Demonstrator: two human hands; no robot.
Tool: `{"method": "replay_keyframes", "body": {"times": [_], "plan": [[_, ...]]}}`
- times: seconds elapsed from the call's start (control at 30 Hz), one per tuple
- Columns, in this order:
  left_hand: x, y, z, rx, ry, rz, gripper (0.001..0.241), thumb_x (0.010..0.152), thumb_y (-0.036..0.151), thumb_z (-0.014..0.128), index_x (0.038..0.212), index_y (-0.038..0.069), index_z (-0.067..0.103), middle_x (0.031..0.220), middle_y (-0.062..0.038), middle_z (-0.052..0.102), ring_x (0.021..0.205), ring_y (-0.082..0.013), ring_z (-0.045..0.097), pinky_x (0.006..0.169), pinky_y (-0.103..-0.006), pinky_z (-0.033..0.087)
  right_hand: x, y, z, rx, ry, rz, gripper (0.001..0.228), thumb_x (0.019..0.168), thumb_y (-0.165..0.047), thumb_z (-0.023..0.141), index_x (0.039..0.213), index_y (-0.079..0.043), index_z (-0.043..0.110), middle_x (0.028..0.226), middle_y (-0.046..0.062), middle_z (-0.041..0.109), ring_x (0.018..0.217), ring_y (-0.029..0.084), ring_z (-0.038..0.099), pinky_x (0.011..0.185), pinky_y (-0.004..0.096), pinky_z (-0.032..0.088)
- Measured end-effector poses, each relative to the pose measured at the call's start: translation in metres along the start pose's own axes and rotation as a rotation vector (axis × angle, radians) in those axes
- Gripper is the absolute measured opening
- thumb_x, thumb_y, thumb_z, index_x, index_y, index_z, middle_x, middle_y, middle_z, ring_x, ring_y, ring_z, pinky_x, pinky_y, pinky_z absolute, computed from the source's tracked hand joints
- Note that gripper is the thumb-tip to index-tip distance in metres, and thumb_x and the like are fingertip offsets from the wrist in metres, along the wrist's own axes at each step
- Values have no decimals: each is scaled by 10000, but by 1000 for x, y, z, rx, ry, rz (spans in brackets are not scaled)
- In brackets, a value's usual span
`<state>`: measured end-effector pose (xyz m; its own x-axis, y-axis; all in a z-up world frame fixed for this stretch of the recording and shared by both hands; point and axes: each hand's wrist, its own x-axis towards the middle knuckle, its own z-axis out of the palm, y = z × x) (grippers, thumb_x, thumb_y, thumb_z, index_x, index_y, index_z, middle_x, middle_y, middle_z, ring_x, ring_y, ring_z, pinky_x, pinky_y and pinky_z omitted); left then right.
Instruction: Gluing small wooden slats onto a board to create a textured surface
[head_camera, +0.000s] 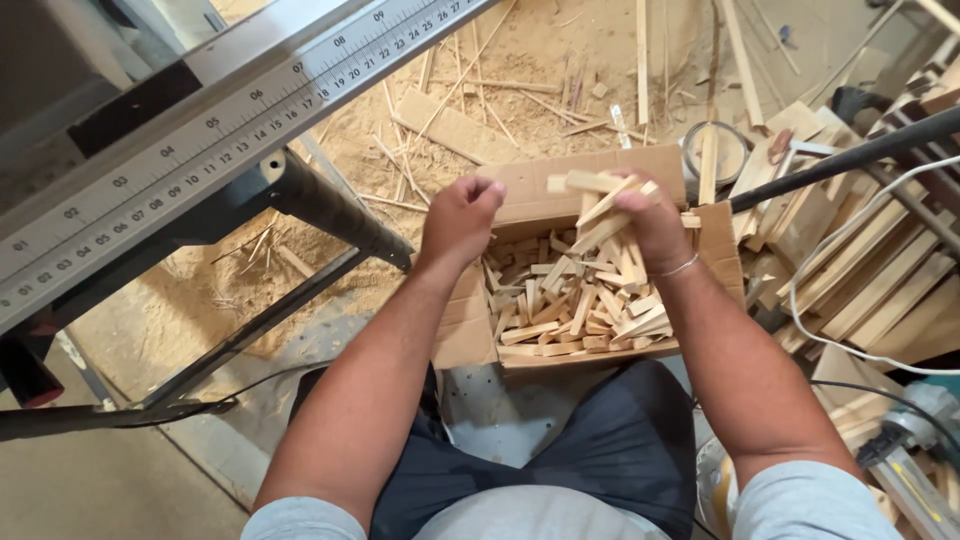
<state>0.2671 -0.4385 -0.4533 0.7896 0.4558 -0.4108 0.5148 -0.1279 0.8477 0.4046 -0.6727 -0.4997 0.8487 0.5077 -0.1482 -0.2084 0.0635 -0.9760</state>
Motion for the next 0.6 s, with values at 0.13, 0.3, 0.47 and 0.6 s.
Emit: {"method": "replay_keyframes", "body": {"times": [0.13,0.3,0.47,0.6], "plan": [[-33,15,19,-25,-126,-9,440,871,455,668,1242,234,747,1237,-88,753,1265,-325,650,1060,-441,497,14,-24,-2,306,11,-15,506,806,-360,676,1251,-120,655,1063,90,745,926,236,748,928,372,621],[-39,-3,82,-434,-435,404,758,845,229,809,1497,-11,505,1330,-259,613,1277,-324,545,1112,-485,439,7,-60,42,667,-256,-180,614,918,-597,468,1042,-32,673,612,143,535,468,305,539,535,427,503],[-36,7,87,-378,-404,374,400,926,295,701,1220,28,655,1132,-199,713,1143,-334,636,985,-458,520,5,-78,67,710,-244,-175,560,879,-573,504,1007,-52,663,623,129,570,509,293,581,570,447,524],[-68,47,37,-19,-342,345,385,914,498,596,1061,142,606,1034,-164,750,1134,-405,681,987,-509,540,10,-99,83,756,-260,-182,528,860,-530,550,1012,-51,709,618,158,601,503,318,602,546,448,511]]}}
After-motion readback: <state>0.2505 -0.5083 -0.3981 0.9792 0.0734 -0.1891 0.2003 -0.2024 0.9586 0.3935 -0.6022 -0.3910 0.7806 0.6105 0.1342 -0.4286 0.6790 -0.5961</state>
